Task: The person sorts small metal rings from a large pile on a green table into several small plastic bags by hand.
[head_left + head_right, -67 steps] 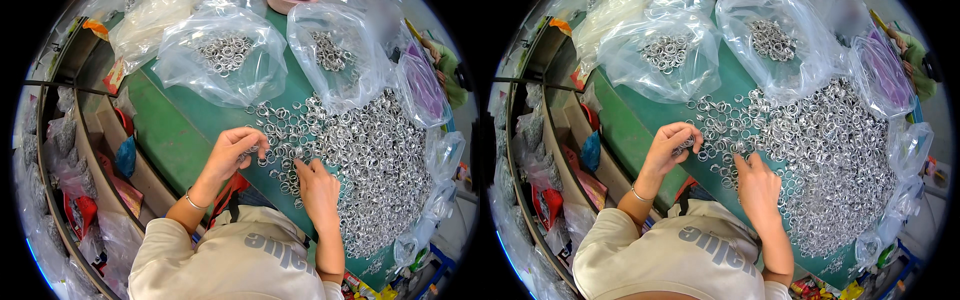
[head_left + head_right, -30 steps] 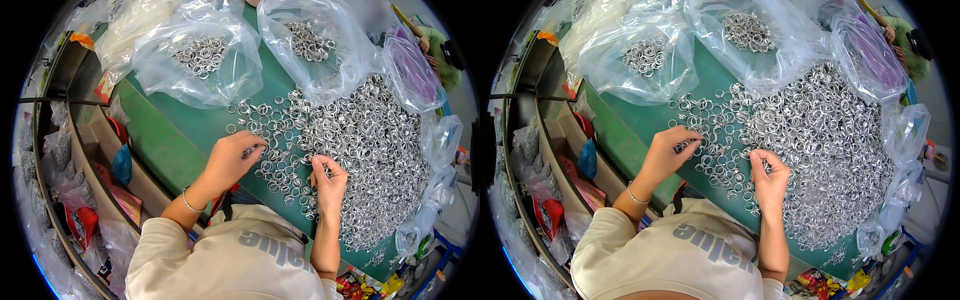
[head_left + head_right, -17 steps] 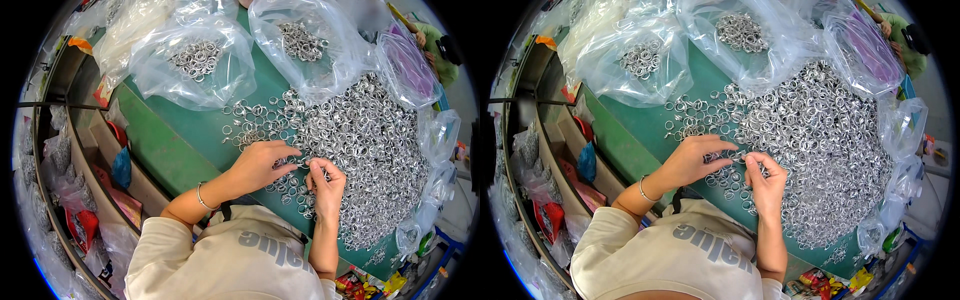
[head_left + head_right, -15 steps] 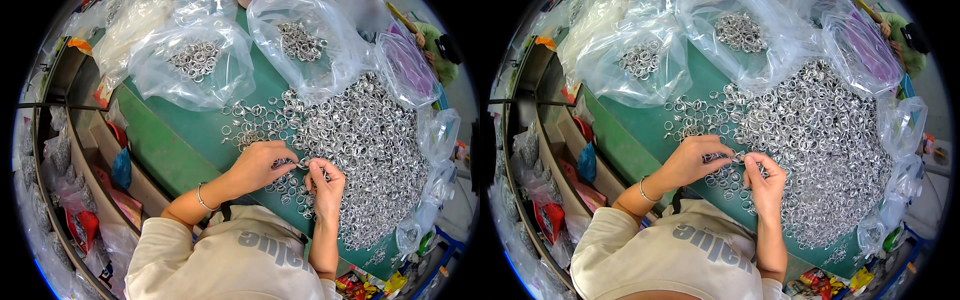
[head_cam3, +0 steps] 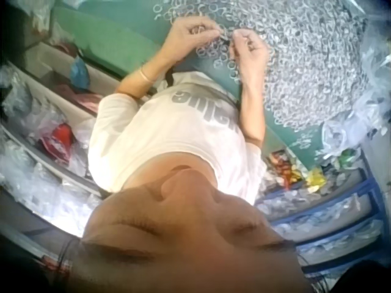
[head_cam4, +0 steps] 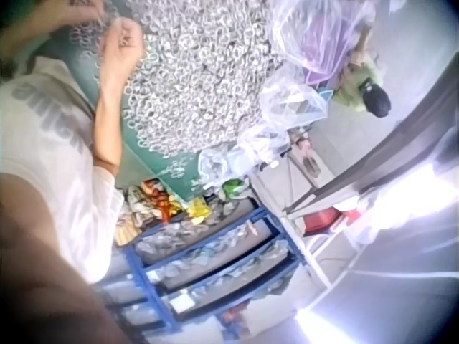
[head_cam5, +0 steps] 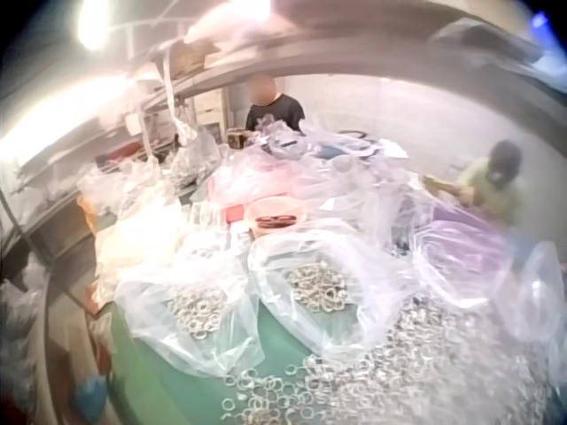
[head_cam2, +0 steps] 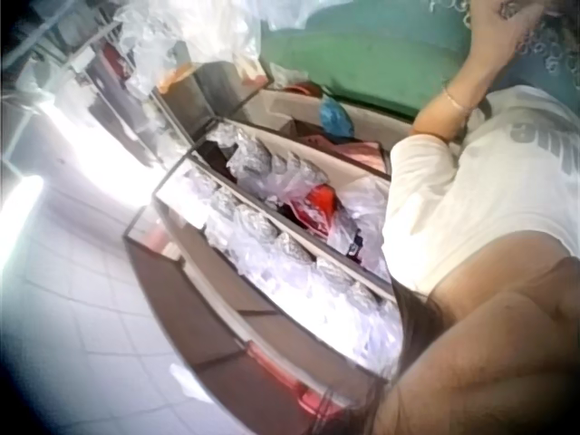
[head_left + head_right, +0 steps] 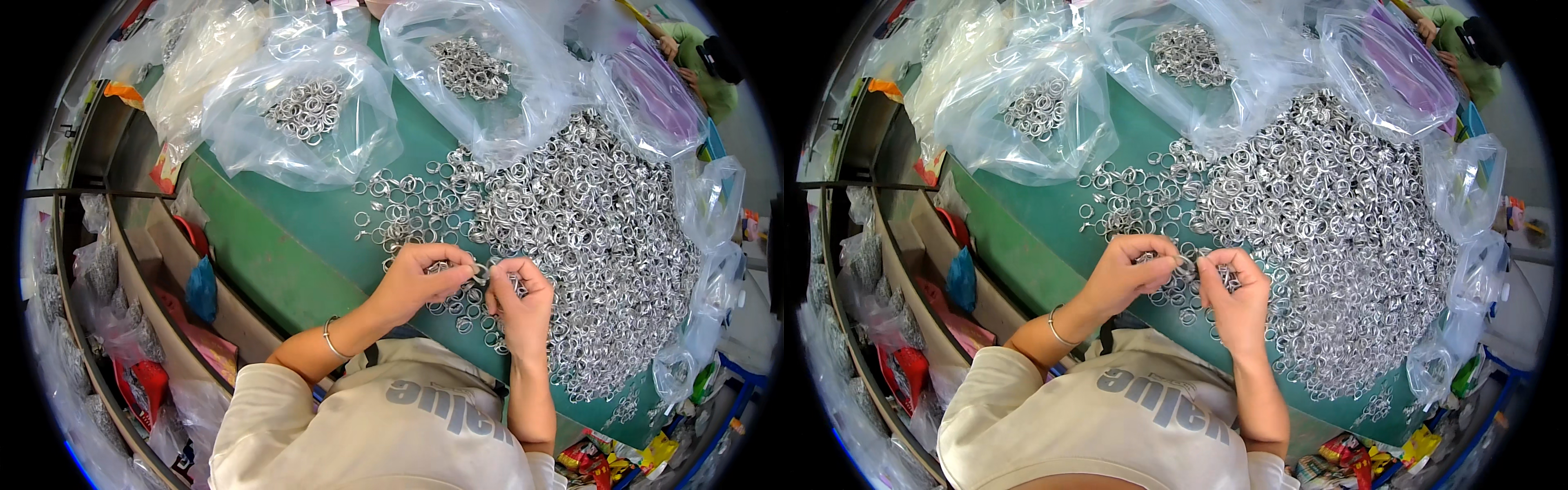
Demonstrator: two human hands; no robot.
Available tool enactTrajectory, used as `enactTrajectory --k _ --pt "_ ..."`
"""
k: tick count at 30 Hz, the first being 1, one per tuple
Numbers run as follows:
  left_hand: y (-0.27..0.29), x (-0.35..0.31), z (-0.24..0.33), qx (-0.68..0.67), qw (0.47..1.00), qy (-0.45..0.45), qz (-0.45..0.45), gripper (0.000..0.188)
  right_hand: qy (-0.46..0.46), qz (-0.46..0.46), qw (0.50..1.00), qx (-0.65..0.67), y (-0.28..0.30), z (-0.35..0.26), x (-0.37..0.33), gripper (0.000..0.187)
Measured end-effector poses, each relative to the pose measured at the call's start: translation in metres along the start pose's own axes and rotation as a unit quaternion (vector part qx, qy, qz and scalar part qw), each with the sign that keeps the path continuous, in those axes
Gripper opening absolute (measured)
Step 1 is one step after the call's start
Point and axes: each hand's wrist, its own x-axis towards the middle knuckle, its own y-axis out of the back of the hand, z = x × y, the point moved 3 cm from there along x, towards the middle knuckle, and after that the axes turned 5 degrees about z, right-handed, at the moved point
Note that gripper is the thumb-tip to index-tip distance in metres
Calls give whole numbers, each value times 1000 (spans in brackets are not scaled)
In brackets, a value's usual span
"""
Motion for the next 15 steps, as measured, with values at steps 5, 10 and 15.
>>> enactTrajectory --k 5,10,15 --pt "-2 1 -4 -180 972 149 20 15 81 -16 993 -82 0 -2 -3 8" --pt "7 -6 8 348 929 -123 38 15 53 17 998 -43 10 6 0 7" --pt "10 -11 15 535 816 -198 94 20 5 -23 992 127 11 7 3 7"
